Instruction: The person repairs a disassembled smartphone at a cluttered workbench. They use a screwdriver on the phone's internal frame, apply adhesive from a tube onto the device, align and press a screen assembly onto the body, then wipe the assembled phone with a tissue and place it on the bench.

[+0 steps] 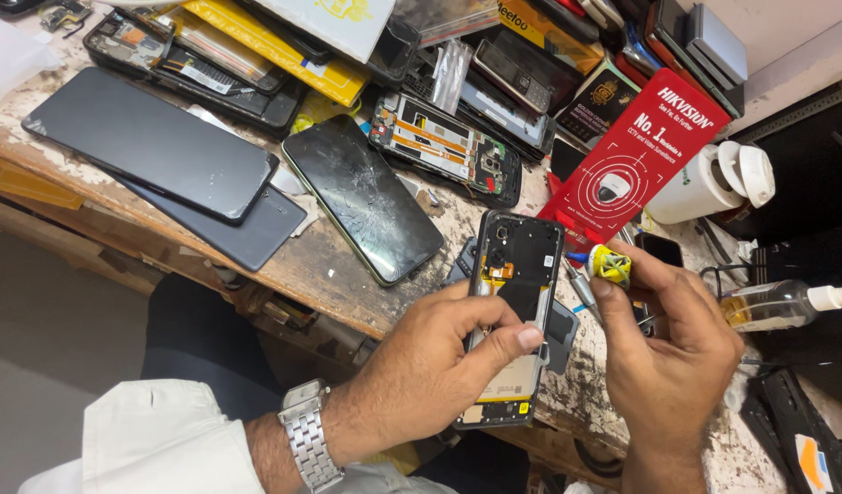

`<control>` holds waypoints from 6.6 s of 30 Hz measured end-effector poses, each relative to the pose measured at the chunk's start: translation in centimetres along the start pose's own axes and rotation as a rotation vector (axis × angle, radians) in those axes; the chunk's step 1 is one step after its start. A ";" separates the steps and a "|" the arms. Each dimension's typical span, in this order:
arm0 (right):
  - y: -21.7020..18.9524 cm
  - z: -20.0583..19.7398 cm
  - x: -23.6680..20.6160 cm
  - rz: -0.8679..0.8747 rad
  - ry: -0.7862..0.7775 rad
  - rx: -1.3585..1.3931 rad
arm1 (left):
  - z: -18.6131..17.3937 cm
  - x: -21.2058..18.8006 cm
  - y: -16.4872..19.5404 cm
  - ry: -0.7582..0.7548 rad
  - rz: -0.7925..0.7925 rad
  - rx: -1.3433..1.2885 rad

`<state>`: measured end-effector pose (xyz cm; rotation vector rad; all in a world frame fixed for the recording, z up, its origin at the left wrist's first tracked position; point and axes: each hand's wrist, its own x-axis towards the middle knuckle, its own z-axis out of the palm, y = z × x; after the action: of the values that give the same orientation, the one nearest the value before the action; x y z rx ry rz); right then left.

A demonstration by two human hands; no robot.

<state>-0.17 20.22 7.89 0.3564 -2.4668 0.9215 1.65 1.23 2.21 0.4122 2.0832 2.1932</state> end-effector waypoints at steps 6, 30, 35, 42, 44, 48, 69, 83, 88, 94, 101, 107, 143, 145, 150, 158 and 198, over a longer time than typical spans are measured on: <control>-0.3 -0.1 -0.1 -0.035 0.005 -0.007 | 0.0 0.1 0.2 0.000 -0.016 0.009; -0.9 -0.2 -1.1 -0.032 -0.040 -0.056 | -0.4 1.1 -0.1 0.081 0.016 0.047; -1.0 -0.2 -1.4 -0.010 -0.042 -0.047 | -0.5 1.3 -0.1 0.110 0.047 0.034; -1.3 -0.2 -1.6 -0.006 -0.060 -0.066 | -0.8 1.8 -0.3 0.108 -0.025 0.045; -1.4 -0.3 -1.6 -0.018 -0.065 -0.085 | -0.9 1.9 -0.4 0.119 0.011 0.045; -1.4 -0.4 -1.8 -0.021 -0.069 -0.095 | -1.0 2.2 -0.6 0.119 0.057 0.023; -0.6 -1.1 -3.7 0.005 -0.095 -0.107 | -1.6 3.3 -1.2 0.148 0.053 -0.098; -0.9 -1.6 -4.7 0.055 -0.116 -0.162 | -2.0 3.8 -1.6 0.155 0.047 -0.138; -0.6 -1.5 -4.9 0.037 -0.126 -0.156 | -2.0 3.9 -1.6 0.150 0.059 -0.171; -0.6 -1.2 -5.1 -0.015 -0.155 -0.114 | -1.8 3.8 -1.8 0.121 0.062 -0.186; -1.3 -1.0 -5.3 -0.005 -0.205 -0.135 | -1.7 4.0 -2.0 0.087 0.086 -0.269; -1.5 -0.5 -5.4 0.006 -0.236 -0.045 | -2.0 3.8 -2.1 0.028 0.083 -0.261; -1.4 0.4 -5.0 0.089 -0.184 0.055 | -2.6 0.6 -3.9 -0.439 -0.161 -0.740; -1.3 0.4 -4.9 0.055 -0.186 0.065 | -2.6 0.3 -4.1 -0.457 -0.185 -0.735; -1.2 0.8 -4.8 -0.015 -0.188 0.080 | -2.2 -0.3 -4.7 -0.488 -0.268 -0.678; -0.8 1.0 -4.7 -0.011 -0.184 0.109 | -1.3 -1.1 -5.5 -0.540 -0.290 -0.754; -1.8 1.6 -2.0 -0.074 -0.115 0.020 | -0.4 -2.4 -5.1 -0.622 -0.191 -0.676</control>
<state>1.69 17.96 6.79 0.5176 -2.5307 0.9188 3.22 0.61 -3.14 0.6673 0.9654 2.1145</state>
